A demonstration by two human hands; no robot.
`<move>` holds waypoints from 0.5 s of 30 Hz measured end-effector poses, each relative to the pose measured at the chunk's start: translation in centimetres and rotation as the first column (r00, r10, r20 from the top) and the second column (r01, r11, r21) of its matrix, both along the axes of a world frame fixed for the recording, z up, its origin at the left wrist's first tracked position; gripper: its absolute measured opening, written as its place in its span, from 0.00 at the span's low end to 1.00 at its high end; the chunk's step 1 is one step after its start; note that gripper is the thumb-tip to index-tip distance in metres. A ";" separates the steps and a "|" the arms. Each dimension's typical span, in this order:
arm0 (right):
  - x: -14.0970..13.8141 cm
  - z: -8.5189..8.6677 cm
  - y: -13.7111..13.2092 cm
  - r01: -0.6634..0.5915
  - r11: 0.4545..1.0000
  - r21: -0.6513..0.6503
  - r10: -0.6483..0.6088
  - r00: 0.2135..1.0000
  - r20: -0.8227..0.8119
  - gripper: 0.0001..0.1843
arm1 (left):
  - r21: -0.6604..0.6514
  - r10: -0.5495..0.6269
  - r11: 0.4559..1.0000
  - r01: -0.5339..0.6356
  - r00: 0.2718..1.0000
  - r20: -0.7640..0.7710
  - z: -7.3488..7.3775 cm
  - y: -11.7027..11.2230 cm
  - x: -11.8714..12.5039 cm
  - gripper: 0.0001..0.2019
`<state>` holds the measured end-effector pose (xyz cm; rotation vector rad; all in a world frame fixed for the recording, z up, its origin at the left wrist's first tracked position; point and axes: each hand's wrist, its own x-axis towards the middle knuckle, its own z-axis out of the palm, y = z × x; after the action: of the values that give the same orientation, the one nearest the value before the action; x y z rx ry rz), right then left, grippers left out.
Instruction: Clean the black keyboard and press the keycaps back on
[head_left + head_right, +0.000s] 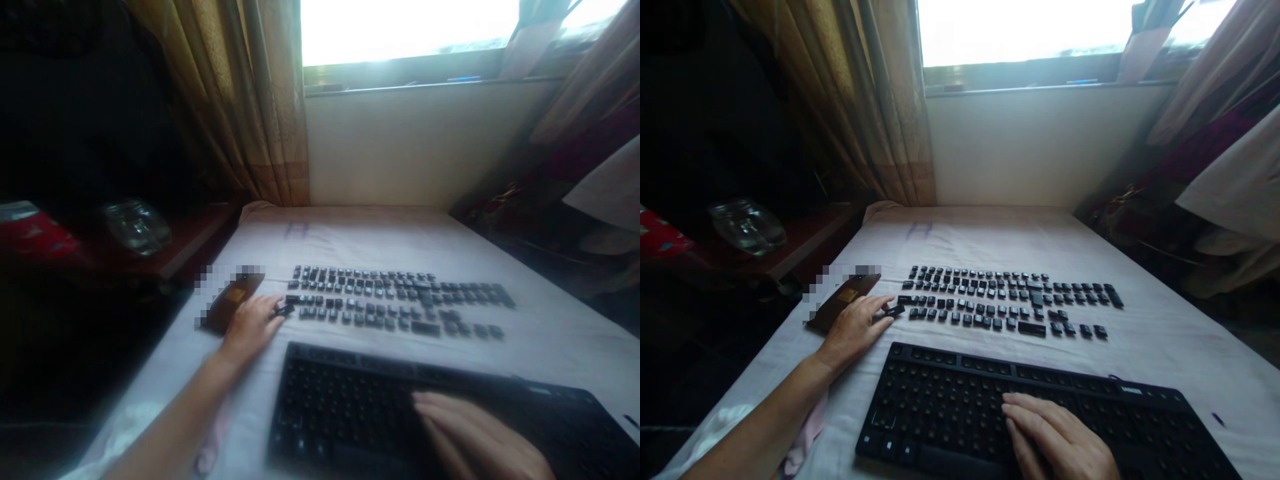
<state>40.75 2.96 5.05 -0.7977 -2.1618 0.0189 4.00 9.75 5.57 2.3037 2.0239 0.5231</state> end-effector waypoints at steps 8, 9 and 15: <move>-1.2 1.8 -0.5 0.010 0.999 0.047 -0.011 1.000 0.023 0.10 | -0.057 -0.072 0.995 0.077 0.994 0.086 1.5 -0.5 0.1 0.07; -1.3 1.8 -0.5 0.009 0.999 0.048 -0.010 1.000 0.023 0.10 | -0.068 -0.081 0.994 0.087 0.993 0.090 1.5 -0.6 0.2 0.08; -1.3 1.8 -0.4 0.009 0.999 0.053 -0.010 1.000 0.017 0.10 | -0.143 -0.128 0.980 0.137 0.990 0.066 1.5 -1.0 -0.5 0.10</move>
<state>39.49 2.51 6.90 -0.7801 -2.1658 -0.0496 3.50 8.70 7.04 2.2885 1.8028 0.4104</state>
